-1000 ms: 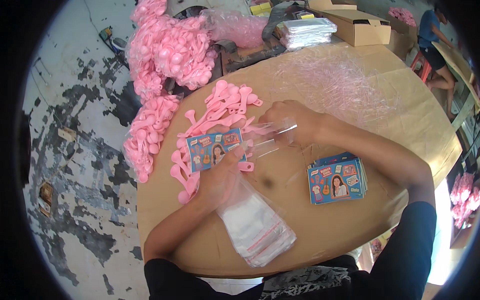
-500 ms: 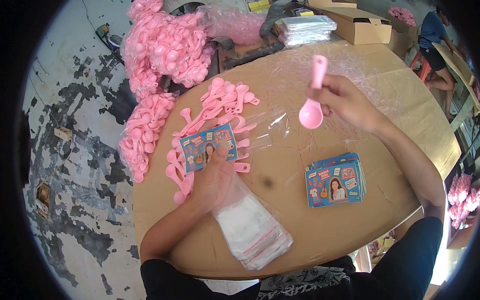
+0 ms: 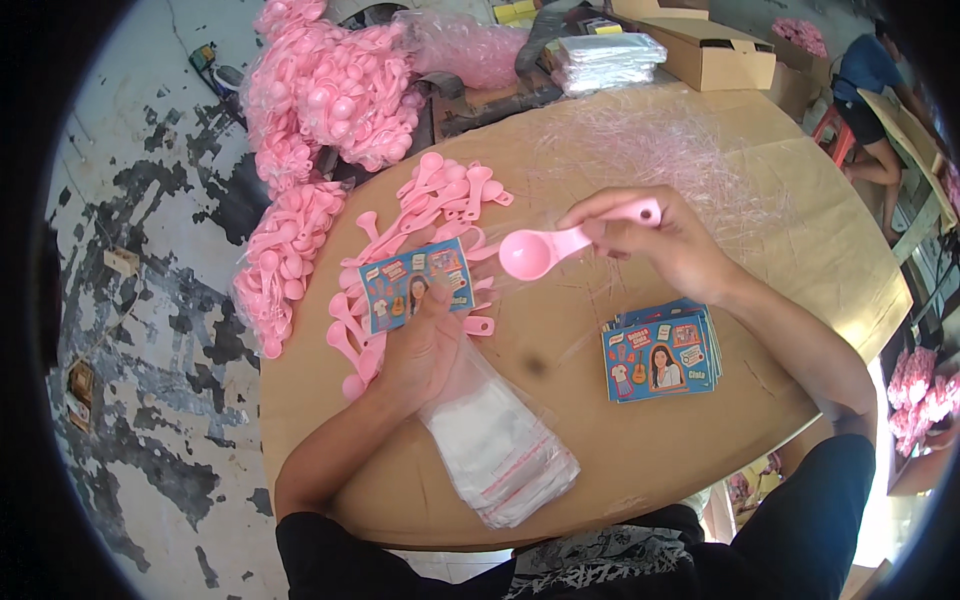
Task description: The person repeatedly picks up pink plastic spoons and small printed cards, places them into clear plastic bags, and seals the bags. The person handles the items one at a time, arranging them on a table covered with bubble wrap and stacks of packaging materials.
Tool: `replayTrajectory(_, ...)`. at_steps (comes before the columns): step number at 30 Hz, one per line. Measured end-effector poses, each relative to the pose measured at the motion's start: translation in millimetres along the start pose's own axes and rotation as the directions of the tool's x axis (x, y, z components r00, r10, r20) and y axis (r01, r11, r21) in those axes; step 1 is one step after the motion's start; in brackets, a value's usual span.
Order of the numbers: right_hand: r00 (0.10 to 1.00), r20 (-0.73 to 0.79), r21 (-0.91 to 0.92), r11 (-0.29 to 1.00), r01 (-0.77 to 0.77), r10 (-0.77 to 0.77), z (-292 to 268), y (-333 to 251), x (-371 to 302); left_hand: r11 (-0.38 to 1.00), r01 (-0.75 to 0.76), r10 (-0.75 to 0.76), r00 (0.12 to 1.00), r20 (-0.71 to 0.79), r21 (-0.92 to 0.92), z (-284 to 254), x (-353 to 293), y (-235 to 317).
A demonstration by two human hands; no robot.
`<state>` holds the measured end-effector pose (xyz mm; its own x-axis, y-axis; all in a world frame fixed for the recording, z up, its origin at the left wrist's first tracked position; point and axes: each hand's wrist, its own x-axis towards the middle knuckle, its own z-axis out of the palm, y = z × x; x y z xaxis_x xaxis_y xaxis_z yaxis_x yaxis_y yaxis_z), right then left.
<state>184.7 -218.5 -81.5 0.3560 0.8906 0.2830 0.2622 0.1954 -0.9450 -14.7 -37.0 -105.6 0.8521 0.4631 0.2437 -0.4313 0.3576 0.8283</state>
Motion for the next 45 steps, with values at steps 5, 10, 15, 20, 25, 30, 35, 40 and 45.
replayTrajectory(5,0.998,0.069,-0.014,1.0,0.005,-0.004,18.6,-13.0,2.5,0.999,-0.023,0.024,1.0,-0.017,0.029,0.2,-1.2,0.3)
replayTrajectory(10,0.991,0.135,0.065,0.997,-0.032,0.023,50.1,-29.5,8.1,1.0,0.0,0.0,1.0,-0.019,0.014,0.8,1.2,0.0)
replayTrajectory(15,0.968,0.046,-0.415,0.877,0.242,-0.245,10.8,-93.2,36.1,0.999,0.039,-0.041,0.995,0.088,0.017,-14.3,-3.7,-0.5)
replayTrajectory(20,0.953,0.055,-0.72,0.65,0.244,-0.296,-45.7,-158.2,26.2,0.992,0.039,-0.054,0.991,0.126,0.117,-0.9,2.7,1.0)
replayTrajectory(25,0.982,0.187,-0.861,0.477,0.178,-0.029,10.6,-134.6,42.4,0.996,0.054,-0.053,0.998,-0.02,0.066,-11.0,3.5,-5.5)
replayTrajectory(30,0.982,0.136,-0.768,0.612,0.187,-0.128,43.3,-111.0,44.3,0.906,-0.09,0.016,0.984,0.179,0.414,-3.7,-2.9,-5.1)
replayTrajectory(35,0.966,0.223,-0.588,0.772,0.243,-0.135,66.8,-81.8,50.9,0.796,-0.043,-0.124,0.965,0.232,0.604,6.7,-7.6,-6.7)
replayTrajectory(40,0.908,0.055,-0.411,0.819,0.399,-0.415,53.0,-60.0,64.8,0.839,0.036,-0.224,0.932,0.284,0.543,6.2,-4.4,1.8)
replayTrajectory(45,0.946,0.293,-0.387,0.887,0.252,-0.141,35.9,-51.5,70.3,0.933,0.227,-0.303,0.914,0.269,0.281,4.6,-4.1,2.1)
